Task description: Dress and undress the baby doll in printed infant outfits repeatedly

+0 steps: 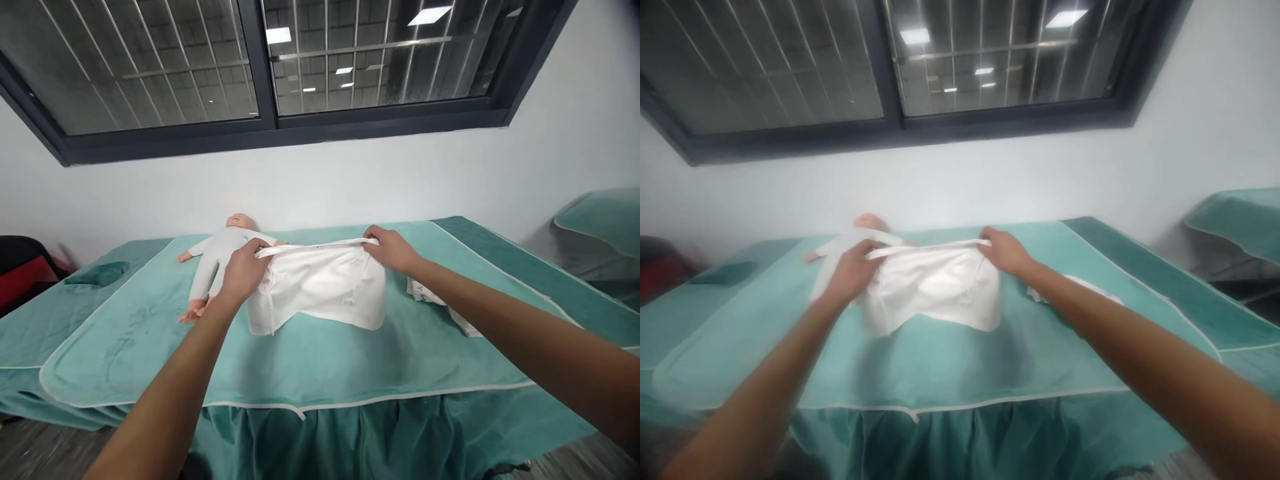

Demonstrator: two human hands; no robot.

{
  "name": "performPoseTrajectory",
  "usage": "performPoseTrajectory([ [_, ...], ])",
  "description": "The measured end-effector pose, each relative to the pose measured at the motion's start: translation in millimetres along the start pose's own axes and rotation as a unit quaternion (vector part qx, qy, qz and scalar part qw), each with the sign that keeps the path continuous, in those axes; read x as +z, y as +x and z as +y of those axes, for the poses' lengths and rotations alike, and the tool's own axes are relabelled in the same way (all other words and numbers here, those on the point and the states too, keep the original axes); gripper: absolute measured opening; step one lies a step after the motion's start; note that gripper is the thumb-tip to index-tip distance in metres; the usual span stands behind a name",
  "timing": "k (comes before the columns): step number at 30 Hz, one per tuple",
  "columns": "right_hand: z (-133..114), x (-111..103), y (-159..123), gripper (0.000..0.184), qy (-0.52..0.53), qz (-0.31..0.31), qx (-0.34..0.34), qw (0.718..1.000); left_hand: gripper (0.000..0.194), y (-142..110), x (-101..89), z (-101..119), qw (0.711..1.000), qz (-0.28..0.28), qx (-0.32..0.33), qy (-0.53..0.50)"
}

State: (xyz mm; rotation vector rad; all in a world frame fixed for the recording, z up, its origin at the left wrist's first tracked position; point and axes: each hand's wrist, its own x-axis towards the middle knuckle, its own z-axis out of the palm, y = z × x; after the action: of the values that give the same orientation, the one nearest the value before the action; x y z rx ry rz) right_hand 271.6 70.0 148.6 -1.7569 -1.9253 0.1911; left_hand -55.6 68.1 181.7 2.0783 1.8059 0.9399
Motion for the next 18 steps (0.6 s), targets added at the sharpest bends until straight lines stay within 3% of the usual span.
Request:
performPoseTrajectory([
  [4,5.1,-13.4,10.5,0.032,-0.208,-0.052,0.03,0.976,0.033,12.9,6.0,-12.1,0.995,-0.009,-0.021,0.093],
  [9,5.1,-7.7,43.3,0.024,-0.264,-0.08,0.075,0.958,0.04,49.4,34.8,-18.4,0.979,-0.024,-0.031,0.198],
  [12,1.7,22.6,58.3,0.031,-0.257,-0.063,0.073,0.962,0.033,64.0,69.8,-18.6,0.971,0.008,-0.031,0.235],
  [15,-10.5,71.9,54.6,0.043,-0.233,-0.044,0.029,0.971,0.037,58.5,116.7,-17.5,0.963,0.063,0.021,0.261],
  [16,-15.2,90.6,50.2,0.043,-0.219,-0.045,0.006,0.975,0.04,53.8,133.1,-18.0,0.966,0.041,0.06,0.25],
  [18,-21.4,127.3,42.3,0.039,-0.191,-0.06,-0.034,0.979,0.042,45.9,163.1,-21.8,0.972,-0.073,0.111,0.192],
])
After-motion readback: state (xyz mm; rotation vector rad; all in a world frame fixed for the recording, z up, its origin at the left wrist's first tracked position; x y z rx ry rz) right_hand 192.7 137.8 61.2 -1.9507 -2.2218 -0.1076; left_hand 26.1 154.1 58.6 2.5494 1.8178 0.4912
